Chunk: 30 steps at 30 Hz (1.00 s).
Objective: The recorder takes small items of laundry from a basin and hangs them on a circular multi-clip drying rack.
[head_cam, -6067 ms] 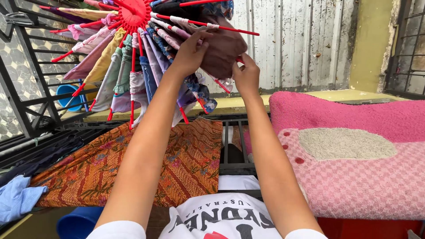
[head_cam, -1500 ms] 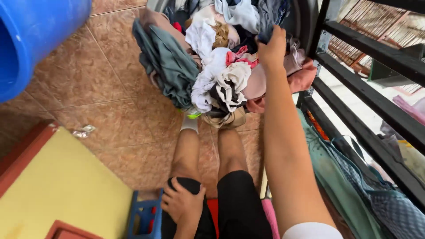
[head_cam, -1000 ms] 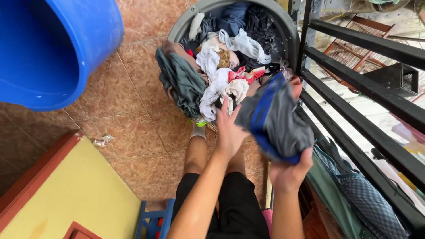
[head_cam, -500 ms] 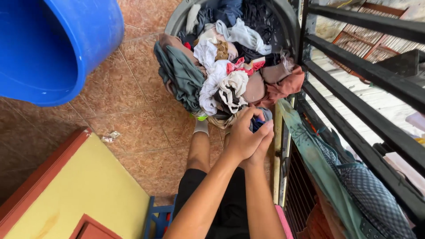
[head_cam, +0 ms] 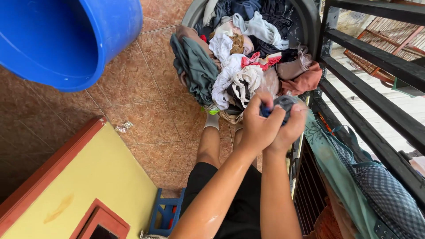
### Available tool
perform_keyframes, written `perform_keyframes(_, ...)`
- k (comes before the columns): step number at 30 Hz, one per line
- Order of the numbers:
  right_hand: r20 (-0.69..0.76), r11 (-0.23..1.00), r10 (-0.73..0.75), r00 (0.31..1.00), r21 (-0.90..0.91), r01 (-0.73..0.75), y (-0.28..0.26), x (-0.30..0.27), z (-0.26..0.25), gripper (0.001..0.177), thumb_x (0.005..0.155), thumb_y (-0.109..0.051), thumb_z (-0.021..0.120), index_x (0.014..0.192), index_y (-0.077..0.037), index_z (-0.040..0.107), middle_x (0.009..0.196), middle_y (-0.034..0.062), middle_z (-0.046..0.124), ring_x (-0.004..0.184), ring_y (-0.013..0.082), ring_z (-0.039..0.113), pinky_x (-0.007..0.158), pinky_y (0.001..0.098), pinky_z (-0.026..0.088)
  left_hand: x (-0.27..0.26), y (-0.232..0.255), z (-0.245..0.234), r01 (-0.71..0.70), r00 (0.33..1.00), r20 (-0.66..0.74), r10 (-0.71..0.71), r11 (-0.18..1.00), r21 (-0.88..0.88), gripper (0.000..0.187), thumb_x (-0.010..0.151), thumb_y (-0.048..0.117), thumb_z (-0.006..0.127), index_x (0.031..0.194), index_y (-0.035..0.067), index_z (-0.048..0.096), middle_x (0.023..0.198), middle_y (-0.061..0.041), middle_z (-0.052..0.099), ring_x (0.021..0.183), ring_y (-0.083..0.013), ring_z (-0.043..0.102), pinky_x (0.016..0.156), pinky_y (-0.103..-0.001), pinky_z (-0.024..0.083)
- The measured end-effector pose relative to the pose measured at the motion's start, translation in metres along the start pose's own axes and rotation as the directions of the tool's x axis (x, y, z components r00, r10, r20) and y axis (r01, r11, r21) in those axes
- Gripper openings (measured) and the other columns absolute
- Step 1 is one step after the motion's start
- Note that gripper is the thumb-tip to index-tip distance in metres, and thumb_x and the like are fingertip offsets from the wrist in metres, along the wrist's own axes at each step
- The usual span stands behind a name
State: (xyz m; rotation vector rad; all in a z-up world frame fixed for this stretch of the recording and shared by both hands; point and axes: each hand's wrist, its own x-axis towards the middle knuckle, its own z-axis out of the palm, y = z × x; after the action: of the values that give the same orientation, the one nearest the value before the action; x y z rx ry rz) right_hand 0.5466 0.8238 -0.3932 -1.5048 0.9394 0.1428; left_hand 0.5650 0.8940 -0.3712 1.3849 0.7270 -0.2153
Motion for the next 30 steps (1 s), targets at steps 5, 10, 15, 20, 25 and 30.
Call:
perform_keyframes(5, 0.122, 0.945, -0.292, 0.948, 0.19, 0.267, -0.041, -0.015, 0.011, 0.06, 0.104, -0.025, 0.052, 0.159, -0.006, 0.038, 0.125, 0.0165, 0.061, 0.117, 0.0239, 0.058, 0.11, 0.0384, 0.051, 0.007, 0.083, -0.007, -0.351, 0.934, -0.058, 0.353, 0.935, 0.048, 0.035, 0.08, -0.003, 0.053, 0.115, -0.001, 0.058, 0.143, -0.024, 0.054, 0.136, -0.0401, 0.052, 0.117, -0.043, 0.038)
perform_keyframes(10, 0.309, 0.917, -0.16, 0.938, 0.398, 0.026, -0.032, -0.011, -0.001, 0.086, 0.095, -0.046, 0.055, 0.164, -0.006, 0.022, 0.169, 0.0089, 0.034, 0.152, 0.028, 0.043, 0.121, 0.043, 0.042, -0.023, 0.089, -0.021, -0.239, 0.94, 0.248, 0.233, 0.971, -0.007, 0.047, 0.087, 0.027, 0.061, 0.13, 0.007, 0.063, 0.15, -0.02, 0.054, 0.143, -0.0329, 0.052, 0.124, -0.045, 0.036)
perform_keyframes(15, 0.362, 0.852, -0.082, 0.929, 0.509, -0.124, -0.015, -0.015, -0.005, 0.089, 0.093, -0.059, 0.055, 0.166, -0.025, 0.017, 0.169, 0.0126, 0.027, 0.142, 0.0462, 0.044, 0.108, 0.0631, 0.043, -0.033, 0.078, -0.021, -0.311, 0.934, 0.245, 0.26, 0.929, 0.199, 0.04, 0.088, 0.038, 0.073, 0.115, 0.008, 0.072, 0.123, -0.011, 0.069, 0.123, -0.0269, 0.067, 0.113, -0.042, 0.047)
perform_keyframes(20, 0.363, 0.661, 0.058, 0.93, 0.684, -0.309, -0.012, -0.008, -0.013, 0.091, 0.097, -0.068, 0.047, 0.168, -0.017, 0.021, 0.175, 0.023, 0.024, 0.154, 0.0472, 0.037, 0.12, 0.0735, 0.039, -0.023, 0.082, 0.001, -0.327, 0.941, 0.129, 0.313, 0.939, 0.109, 0.038, 0.09, 0.022, 0.078, 0.067, 0.01, 0.05, 0.069, -0.004, 0.057, 0.072, -0.0187, 0.062, 0.069, -0.03, 0.049)
perform_keyframes(25, 0.494, 0.809, -0.192, 0.848, 0.569, -0.149, -0.055, -0.017, -0.01, 0.084, 0.095, -0.068, 0.047, 0.163, -0.024, 0.026, 0.174, 0.0155, 0.028, 0.157, 0.0435, 0.038, 0.119, 0.0738, 0.038, -0.035, 0.075, 0.026, -0.238, 0.971, -0.069, 0.228, 0.94, -0.245, 0.035, 0.102, 0.014, 0.068, 0.073, 0.011, 0.05, 0.075, -0.001, 0.066, 0.07, -0.01, 0.065, 0.073, -0.025, 0.052)
perform_keyframes(30, 0.462, 0.93, 0.187, 0.867, 0.202, -0.308, 0.027, 0.04, -0.089, 0.077, 0.106, -0.063, 0.044, 0.165, -0.013, 0.046, 0.153, 0.0146, 0.053, 0.113, 0.0374, 0.058, 0.1, 0.0619, 0.043, -0.043, 0.089, 0.029, -0.207, 0.978, -0.049, 0.201, 0.953, -0.222, 0.036, 0.106, 0.013, 0.067, 0.073, 0.009, 0.051, 0.071, 0.0, 0.061, 0.067, -0.0062, 0.062, 0.068, -0.021, 0.051)
